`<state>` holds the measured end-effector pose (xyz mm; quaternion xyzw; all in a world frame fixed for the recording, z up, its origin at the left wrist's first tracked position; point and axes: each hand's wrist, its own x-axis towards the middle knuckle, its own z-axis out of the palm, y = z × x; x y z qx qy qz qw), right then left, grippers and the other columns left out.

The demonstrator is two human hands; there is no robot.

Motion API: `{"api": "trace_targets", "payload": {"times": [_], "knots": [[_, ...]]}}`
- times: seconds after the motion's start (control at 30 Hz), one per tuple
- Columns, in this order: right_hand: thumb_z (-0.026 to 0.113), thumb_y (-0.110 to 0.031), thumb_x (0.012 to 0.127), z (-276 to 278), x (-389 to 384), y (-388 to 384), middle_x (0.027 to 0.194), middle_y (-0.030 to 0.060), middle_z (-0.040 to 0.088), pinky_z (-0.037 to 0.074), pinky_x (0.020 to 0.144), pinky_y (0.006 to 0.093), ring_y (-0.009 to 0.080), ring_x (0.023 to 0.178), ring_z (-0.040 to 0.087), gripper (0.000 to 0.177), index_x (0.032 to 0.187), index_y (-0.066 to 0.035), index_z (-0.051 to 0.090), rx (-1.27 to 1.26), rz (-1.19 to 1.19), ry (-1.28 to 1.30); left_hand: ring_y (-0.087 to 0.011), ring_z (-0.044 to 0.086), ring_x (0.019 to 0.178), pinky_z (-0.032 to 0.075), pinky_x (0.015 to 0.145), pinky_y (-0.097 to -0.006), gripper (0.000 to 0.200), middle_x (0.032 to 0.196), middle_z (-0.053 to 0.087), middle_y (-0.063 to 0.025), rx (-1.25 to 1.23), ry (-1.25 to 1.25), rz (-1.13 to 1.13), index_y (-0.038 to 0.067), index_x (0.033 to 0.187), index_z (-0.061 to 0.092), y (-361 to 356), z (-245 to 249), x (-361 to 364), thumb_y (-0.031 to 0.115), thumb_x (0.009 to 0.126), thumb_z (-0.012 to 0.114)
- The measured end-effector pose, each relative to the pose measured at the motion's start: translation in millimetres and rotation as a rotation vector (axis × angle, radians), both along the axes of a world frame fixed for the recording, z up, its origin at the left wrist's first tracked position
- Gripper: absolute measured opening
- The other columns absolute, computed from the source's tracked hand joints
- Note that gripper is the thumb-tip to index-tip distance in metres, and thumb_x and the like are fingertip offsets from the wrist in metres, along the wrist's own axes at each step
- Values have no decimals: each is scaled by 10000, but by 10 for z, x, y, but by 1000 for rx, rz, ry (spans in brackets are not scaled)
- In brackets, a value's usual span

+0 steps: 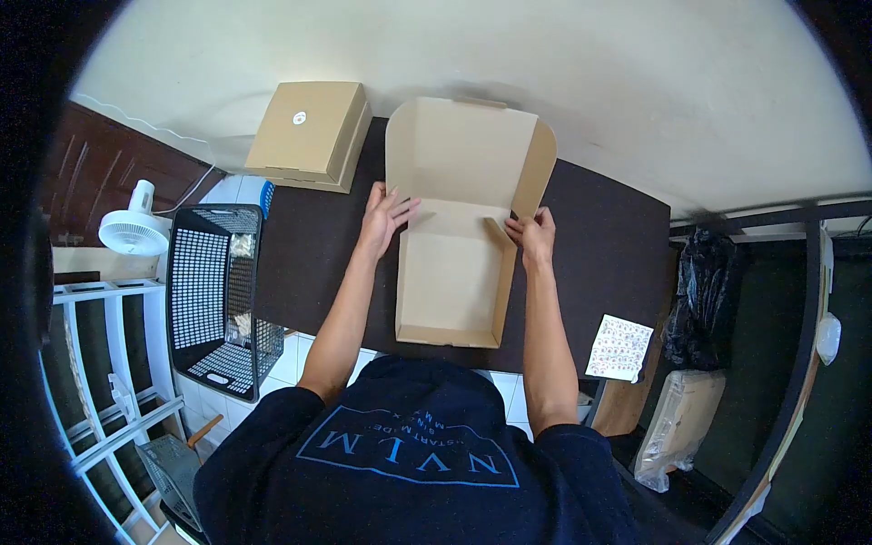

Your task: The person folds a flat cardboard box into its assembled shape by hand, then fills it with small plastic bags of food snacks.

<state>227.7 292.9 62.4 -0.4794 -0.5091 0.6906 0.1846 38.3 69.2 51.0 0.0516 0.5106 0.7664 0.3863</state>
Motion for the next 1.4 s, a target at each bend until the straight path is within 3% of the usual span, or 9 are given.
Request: {"api": "trace_targets", "payload": {"times": [0.2, 0.23, 0.3, 0.37, 0.47, 0.7, 0.77, 1.0, 1.4], "knots": [[543, -59, 930, 96, -590, 240, 1053, 97, 553, 514, 814, 349, 229, 1024, 628, 118, 1009, -63, 455, 10, 11, 231, -295, 541, 1207, 435, 988, -445, 254, 1272, 504, -131, 34, 196, 17, 72, 1136, 426, 403, 86, -725, 255, 985, 517], [554, -88, 940, 65, -663, 313, 1225, 158, 516, 489, 889, 369, 250, 1192, 532, 315, 1228, -53, 431, -2, 55, 241, -279, 499, 1247, 417, 1003, -447, 338, 1308, 490, -131, -12, 254, 2, 67, 1225, 407, 463, 144, -816, 264, 979, 530], [555, -95, 941, 32, -717, 355, 1302, 182, 473, 465, 933, 397, 271, 1244, 482, 430, 1327, -66, 369, 44, 76, 283, -246, 378, 1342, 356, 1058, -418, 596, 1414, 437, -129, -107, 324, -72, 66, 1453, 282, 533, 220, -963, 256, 962, 562], [616, -177, 921, 77, -732, 310, 1462, 224, 346, 386, 1028, 467, 322, 1353, 353, 743, 1510, -114, 169, 66, 72, 247, -259, 379, 1343, 341, 1072, -403, 618, 1433, 418, -141, -223, 571, -3, 65, 1464, 266, 560, -160, -1090, 245, 955, 568], [689, -226, 873, -108, -662, 201, 1454, 172, 353, 443, 959, 452, 323, 1292, 423, 803, 1483, -93, 184, 236, -13, -80, -299, 372, 1350, 311, 1096, -369, 703, 1458, 387, -183, -458, 850, 131, 53, 1474, 255, 433, -297, -921, 242, 908, 626], [721, -222, 809, -381, -675, 35, 1305, 203, 528, 423, 998, 407, 323, 1226, 511, 682, 1402, -93, 411, 467, 188, -393, -355, 501, 1223, 393, 1027, -419, 590, 1296, 532, -215, -740, 555, 126, 25, 1369, 418, 288, -600, -568, 240, 872, 651], [669, -123, 821, -351, -769, -36, 1267, 190, 574, 442, 982, 389, 310, 1165, 567, 619, 1394, -116, 437, 522, 244, -370, -381, 542, 1141, 438, 962, -435, 411, 1212, 573, -213, -695, 803, 105, 58, 1278, 510, 337, -717, -592, 167, 893, 599], [582, -28, 804, -429, -830, -36, 1156, 176, 652, 458, 956, 346, 271, 1077, 626, 539, 1334, -101, 517, 586, 270, -435, -370, 550, 1129, 445, 950, -432, 348, 1151, 603, -193, -644, 828, 7, 67, 1254, 533, 500, -679, -787, 127, 911, 553], [535, 10, 909, -494, -628, -32, 1247, 153, 568, 456, 932, 331, 227, 1131, 557, 519, 1406, -59, 402, 151, 186, 17, -338, 530, 1212, 426, 1005, -395, 493, 1371, 499, -189, -531, 650, -188, 109, 1397, 431, 523, -685, -923, 262, 947, 560]]}}
